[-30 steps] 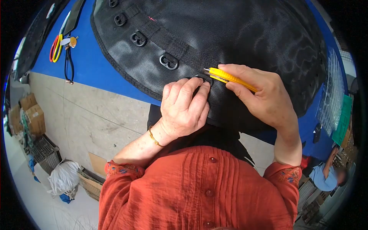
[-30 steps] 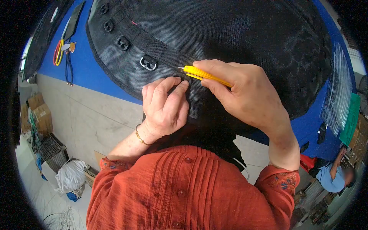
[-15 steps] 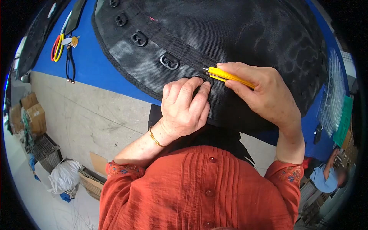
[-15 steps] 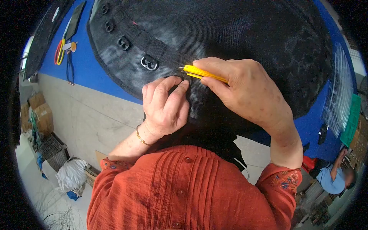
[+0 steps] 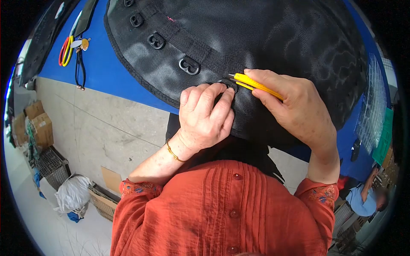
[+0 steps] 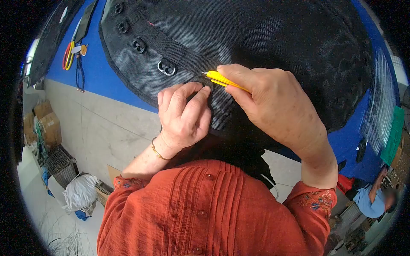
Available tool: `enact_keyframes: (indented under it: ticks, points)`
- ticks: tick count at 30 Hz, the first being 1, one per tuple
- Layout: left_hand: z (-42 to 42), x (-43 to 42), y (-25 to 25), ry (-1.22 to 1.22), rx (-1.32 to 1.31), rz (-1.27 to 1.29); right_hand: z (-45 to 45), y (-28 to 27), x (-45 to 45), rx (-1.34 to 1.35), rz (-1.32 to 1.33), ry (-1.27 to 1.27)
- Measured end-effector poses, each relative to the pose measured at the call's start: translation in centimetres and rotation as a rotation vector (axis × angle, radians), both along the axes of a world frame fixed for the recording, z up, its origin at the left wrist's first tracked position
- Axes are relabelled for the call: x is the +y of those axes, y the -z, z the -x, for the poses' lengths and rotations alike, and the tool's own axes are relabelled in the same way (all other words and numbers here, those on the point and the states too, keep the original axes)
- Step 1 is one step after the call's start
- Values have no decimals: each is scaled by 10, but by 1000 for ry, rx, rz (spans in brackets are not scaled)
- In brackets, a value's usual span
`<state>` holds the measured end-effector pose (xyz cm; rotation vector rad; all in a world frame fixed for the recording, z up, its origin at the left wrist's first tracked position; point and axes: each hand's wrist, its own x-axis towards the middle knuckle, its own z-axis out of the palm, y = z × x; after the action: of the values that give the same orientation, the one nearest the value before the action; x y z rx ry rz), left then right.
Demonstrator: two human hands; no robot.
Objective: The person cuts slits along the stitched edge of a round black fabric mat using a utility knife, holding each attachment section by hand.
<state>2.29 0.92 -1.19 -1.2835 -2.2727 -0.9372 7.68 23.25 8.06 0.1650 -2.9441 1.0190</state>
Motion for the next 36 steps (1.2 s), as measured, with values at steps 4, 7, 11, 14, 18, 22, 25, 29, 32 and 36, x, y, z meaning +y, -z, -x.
enact_keyframes:
  ticks: [4, 7, 11, 14, 18, 22, 25, 29, 32, 36]
  points:
    - [1, 0, 3, -7, 20, -6, -3, 1, 4, -15, -1, -1]
    - [1, 0, 3, -7, 21, -2, -5, 6, 4, 32, 19, 0]
    - [1, -1, 3, -9, 26, -11, -9, 6, 5, 13, 38, 22]
    - [0, 0, 3, -5, 24, -10, -12, 3, 10, -18, 22, 26]
    - [1, 1, 5, -21, 48, -26, -15, 1, 17, -65, 63, 87]
    - [1, 2, 5, -24, 52, -17, -17, 5, 19, 24, 115, 181]
    - [2, 1, 6, -21, 64, -11, -12, 18, 17, 112, 161, 155]
    - [2, 0, 5, -24, 59, 2, 2, 25, 13, 115, 160, 133]
    - [2, -1, 4, -24, 59, 19, 9, 44, 16, 143, 305, 122]
    - [1, -1, 7, -30, 54, -3, 4, 35, 22, -34, 436, 163]
